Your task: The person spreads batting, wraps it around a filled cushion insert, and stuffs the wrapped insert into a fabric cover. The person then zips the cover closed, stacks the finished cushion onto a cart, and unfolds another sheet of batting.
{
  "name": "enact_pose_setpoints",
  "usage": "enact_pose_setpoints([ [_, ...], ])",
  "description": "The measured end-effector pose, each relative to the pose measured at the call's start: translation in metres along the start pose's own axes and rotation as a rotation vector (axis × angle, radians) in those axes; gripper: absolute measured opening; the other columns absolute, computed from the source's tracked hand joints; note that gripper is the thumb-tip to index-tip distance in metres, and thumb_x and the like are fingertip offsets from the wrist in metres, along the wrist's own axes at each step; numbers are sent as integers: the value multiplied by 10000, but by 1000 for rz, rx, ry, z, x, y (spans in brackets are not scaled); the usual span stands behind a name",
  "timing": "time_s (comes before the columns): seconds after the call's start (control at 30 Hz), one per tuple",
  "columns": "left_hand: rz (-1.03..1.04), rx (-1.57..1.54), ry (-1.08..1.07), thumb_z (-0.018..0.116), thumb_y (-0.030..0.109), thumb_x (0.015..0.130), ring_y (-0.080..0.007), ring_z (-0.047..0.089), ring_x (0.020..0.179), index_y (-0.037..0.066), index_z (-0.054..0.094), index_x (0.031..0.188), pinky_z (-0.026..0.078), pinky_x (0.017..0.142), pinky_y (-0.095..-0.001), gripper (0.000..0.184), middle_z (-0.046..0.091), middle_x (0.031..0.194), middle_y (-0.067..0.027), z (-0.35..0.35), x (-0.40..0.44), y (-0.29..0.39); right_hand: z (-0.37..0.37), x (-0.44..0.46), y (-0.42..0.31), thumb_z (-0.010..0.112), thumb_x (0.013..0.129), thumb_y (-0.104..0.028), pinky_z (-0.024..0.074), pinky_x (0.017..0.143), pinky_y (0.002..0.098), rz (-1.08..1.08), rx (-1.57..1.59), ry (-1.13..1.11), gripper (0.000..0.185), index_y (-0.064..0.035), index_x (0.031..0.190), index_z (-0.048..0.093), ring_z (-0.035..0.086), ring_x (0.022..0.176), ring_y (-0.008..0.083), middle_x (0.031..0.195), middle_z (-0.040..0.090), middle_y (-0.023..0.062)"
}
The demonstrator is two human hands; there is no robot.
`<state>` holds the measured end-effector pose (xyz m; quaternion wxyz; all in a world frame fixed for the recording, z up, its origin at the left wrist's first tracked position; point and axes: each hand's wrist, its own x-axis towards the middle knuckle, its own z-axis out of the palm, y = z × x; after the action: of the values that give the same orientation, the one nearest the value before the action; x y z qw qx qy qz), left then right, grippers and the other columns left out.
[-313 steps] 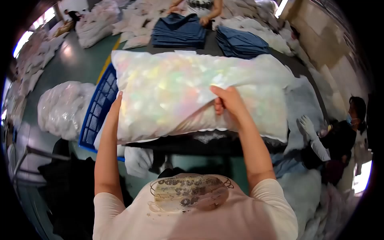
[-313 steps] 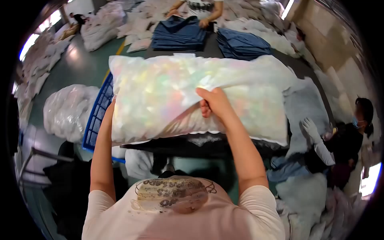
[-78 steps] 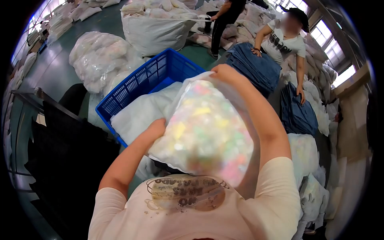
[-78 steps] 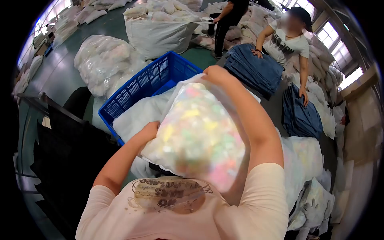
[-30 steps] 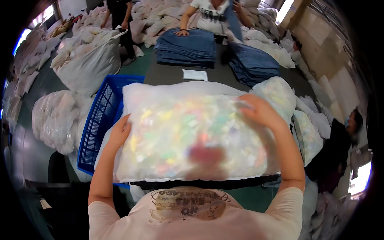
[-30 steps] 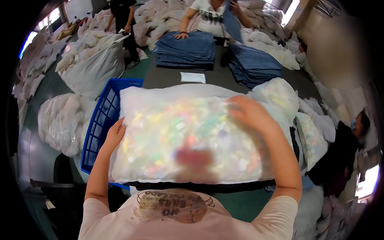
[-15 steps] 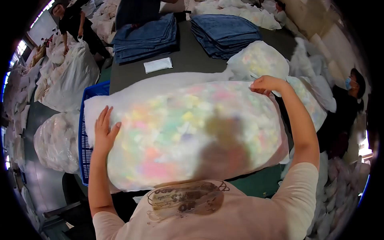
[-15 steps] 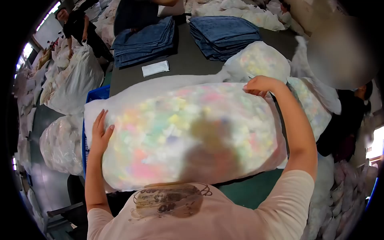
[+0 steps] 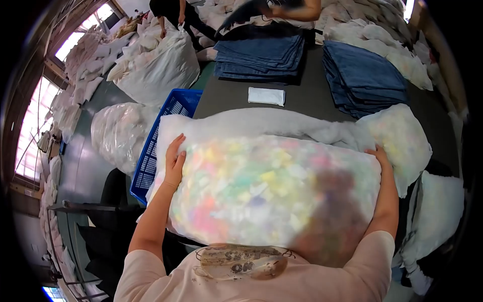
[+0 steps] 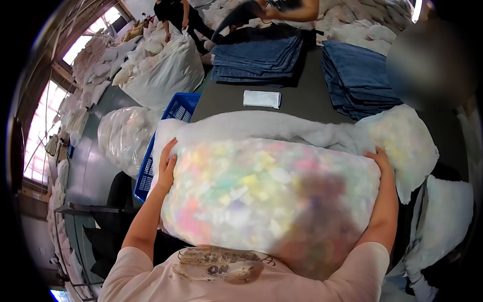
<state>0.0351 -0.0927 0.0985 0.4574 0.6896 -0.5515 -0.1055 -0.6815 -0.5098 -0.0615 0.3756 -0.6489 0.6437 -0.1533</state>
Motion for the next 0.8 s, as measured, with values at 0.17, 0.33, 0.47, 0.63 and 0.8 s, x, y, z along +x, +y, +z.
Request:
enact_pose_setpoints([
  [0.17, -85, -125, 26, 521, 71, 932, -277, 421, 1385, 51, 552, 1376, 310, 1141, -374, 445, 475, 1491, -124, -4, -6, 5, -29, -49, -31, 791, 738, -359, 520, 894, 408, 41, -153, -48, 688, 60, 1257, 622, 667, 1068, 302, 1175, 687, 225],
  [0.33, -41, -173, 32, 532, 50, 927, -263, 423, 1382, 51, 558, 1363, 345, 1122, -368, 437, 479, 1479, -123, -10, -13, 0, -56, -52, -9, 697, 794, -440, 514, 889, 421, 153, -428, 119, 601, 16, 1184, 678, 667, 1089, 371, 1156, 690, 251],
  [0.47, 35, -118, 87, 544, 26, 919, -254, 442, 1370, 62, 562, 1359, 375, 1102, -348, 442, 500, 1452, -127, -18, -27, -14, -115, -102, -8, 647, 862, -328, 502, 857, 453, -8, -301, 429, 456, 46, 1117, 694, 674, 999, 402, 1076, 703, 270],
  [0.63, 24, -110, 246, 606, -31, 836, -232, 550, 1218, 78, 574, 1357, 445, 977, -318, 533, 577, 1342, -111, -25, -32, -37, -164, -209, -52, 654, 894, -173, 502, 712, 329, -331, -215, 638, 259, 18, 1057, 721, 647, 779, 172, 866, 732, 110],
  [0.8, -185, 178, 157, 621, -8, 795, -287, 593, 854, 125, 673, 1229, 479, 779, -344, 457, 591, 907, -131, -48, -5, -41, -158, -280, -94, 645, 898, -172, 429, 600, 251, -117, 44, 543, 201, -31, 1020, 721, 547, 664, 63, 742, 642, 2],
])
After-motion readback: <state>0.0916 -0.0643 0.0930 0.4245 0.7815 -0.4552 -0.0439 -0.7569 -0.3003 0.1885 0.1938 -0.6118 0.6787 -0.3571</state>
